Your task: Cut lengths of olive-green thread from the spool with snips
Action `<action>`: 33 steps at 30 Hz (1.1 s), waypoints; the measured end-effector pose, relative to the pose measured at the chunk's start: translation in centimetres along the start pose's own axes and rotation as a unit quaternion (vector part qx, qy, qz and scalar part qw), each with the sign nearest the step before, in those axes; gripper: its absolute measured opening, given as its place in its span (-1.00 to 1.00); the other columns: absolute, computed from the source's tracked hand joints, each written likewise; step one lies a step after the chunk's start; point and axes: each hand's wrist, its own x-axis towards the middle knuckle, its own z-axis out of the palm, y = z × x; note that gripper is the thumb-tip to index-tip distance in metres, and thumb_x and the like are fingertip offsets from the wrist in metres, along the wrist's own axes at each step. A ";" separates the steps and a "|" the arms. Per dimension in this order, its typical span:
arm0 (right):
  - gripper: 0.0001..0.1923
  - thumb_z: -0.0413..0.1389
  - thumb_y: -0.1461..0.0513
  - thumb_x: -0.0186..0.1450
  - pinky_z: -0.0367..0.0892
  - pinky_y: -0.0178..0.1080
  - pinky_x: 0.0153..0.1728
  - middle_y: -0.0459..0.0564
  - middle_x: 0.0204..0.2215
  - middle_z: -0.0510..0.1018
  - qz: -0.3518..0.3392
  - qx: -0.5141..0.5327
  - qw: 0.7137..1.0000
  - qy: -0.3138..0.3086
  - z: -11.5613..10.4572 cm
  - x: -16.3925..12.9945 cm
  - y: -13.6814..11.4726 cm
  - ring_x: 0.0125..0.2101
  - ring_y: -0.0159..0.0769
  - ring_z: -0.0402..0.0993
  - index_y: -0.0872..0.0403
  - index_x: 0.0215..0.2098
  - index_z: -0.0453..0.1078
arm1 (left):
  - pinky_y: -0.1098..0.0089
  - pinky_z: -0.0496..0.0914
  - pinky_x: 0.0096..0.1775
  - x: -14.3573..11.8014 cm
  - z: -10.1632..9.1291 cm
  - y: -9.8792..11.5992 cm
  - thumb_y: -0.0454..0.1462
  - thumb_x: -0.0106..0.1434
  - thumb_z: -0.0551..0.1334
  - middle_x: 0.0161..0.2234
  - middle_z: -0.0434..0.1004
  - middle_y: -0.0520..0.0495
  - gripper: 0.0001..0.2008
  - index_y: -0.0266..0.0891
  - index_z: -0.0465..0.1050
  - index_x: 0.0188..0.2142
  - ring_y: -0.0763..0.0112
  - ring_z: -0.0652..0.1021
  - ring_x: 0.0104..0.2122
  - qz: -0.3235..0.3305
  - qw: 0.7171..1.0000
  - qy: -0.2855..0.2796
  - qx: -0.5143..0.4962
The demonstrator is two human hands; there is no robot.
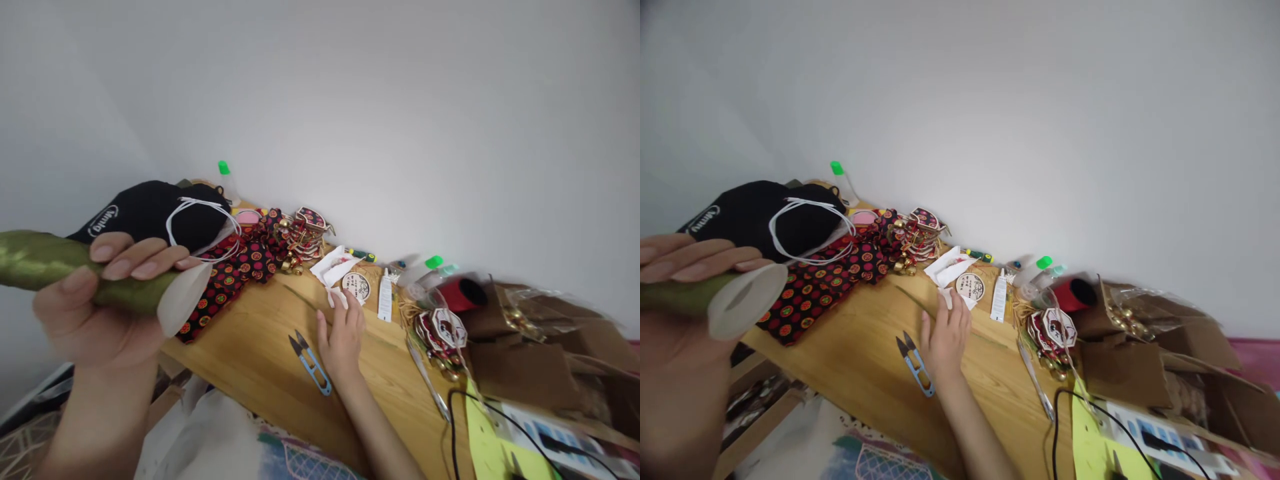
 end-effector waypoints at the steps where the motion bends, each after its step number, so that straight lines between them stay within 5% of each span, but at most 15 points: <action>1: -0.56 -0.05 0.18 0.30 0.11 0.05 0.07 0.25 0.11 0.22 -0.012 0.037 0.999 -0.009 -0.4 0.5 -0.9 0.15 -0.06 0.06 0.16 0.12 0.17 | 0.53 0.44 -0.34 -0.1 0.3 0.1 -0.24 -0.19 0.41 -0.62 0.27 0.22 -0.65 -0.12 0.23 -0.50 0.66 0.31 -0.58 -0.008 0.999 -0.004 -0.031; 5: -0.37 0.01 0.13 0.25 0.15 -0.09 0.10 0.20 0.16 0.20 -0.078 0.220 0.965 -0.122 -1.9 3.0 -5.4 0.17 -0.19 0.09 0.13 0.23 -0.05 | 0.56 0.44 -0.34 -0.6 1.5 0.1 -0.35 -0.17 0.39 -0.62 0.29 0.22 -0.66 -0.15 0.22 -0.49 0.69 0.34 -0.58 -0.045 0.989 -0.024 -0.138; 10: -0.44 -0.07 0.17 0.31 0.23 -0.25 0.01 0.09 0.07 0.34 -0.145 0.346 0.900 -0.220 -2.0 5.2 -10.3 0.06 -0.33 0.26 0.13 0.22 -0.12 | 0.56 0.46 -0.32 -1.1 2.4 -0.6 -0.33 -0.13 0.38 -0.61 0.26 0.20 -0.68 -0.14 0.22 -0.48 0.66 0.36 -0.56 -0.086 0.985 -0.039 -0.147; 14: -0.73 -0.17 0.30 0.31 0.33 -0.30 -0.33 0.03 -0.29 0.54 -0.195 0.229 0.909 -0.288 -1.4 5.0 -12.2 -0.31 -0.30 0.48 0.16 -0.08 0.24 | 0.51 0.48 -0.25 -1.3 2.5 -1.4 -0.30 -0.13 0.40 -0.59 0.23 0.17 -0.69 -0.14 0.25 -0.48 0.63 0.37 -0.53 -0.120 0.985 -0.011 -0.121; 18: -0.79 -0.01 0.29 0.18 0.20 -0.29 -0.65 0.02 -0.51 0.55 -0.253 0.060 0.884 -0.389 -1.3 3.1 -13.1 -0.55 -0.20 0.49 0.15 -0.20 0.31 | 0.40 0.48 -0.16 -1.3 2.4 -2.0 -0.24 -0.17 0.44 -0.55 0.27 0.15 -0.67 -0.14 0.31 -0.48 0.56 0.43 -0.44 -0.107 0.992 0.018 -0.071; 23: -0.81 0.00 0.26 0.21 0.18 -0.30 -0.70 0.00 -0.51 0.55 -0.291 0.033 0.872 -0.393 -3.2 2.1 -13.4 -0.59 -0.20 0.50 0.12 -0.20 0.25 | 0.46 0.44 -0.21 -0.9 1.9 -2.7 -0.23 -0.14 0.44 -0.52 0.33 0.14 -0.71 -0.17 0.36 -0.48 0.57 0.45 -0.42 -0.028 0.999 -0.015 0.009; 27: -0.72 -0.22 0.17 0.38 0.09 -0.31 -0.70 0.00 -0.57 0.53 -0.275 0.055 0.886 -0.368 -5.8 3.4 -13.2 -0.65 -0.23 0.45 0.13 -0.28 0.26 | 0.38 0.41 -0.19 0.0 1.0 -3.7 -0.26 -0.08 0.40 -0.51 0.38 0.12 -0.74 -0.19 0.33 -0.47 0.53 0.46 -0.42 0.043 0.993 0.003 0.109; 33: -0.56 -0.35 0.14 0.41 0.11 -0.34 -0.55 -0.07 -0.55 0.46 -0.195 0.248 0.912 -0.263 -8.7 4.8 -10.9 -0.54 -0.39 0.38 0.10 -0.39 0.28 | 0.42 0.38 -0.31 1.9 -2.2 -5.6 -0.30 -0.10 0.37 -0.56 0.43 0.13 -0.76 -0.22 0.31 -0.47 0.54 0.47 -0.49 -0.003 0.979 0.051 0.199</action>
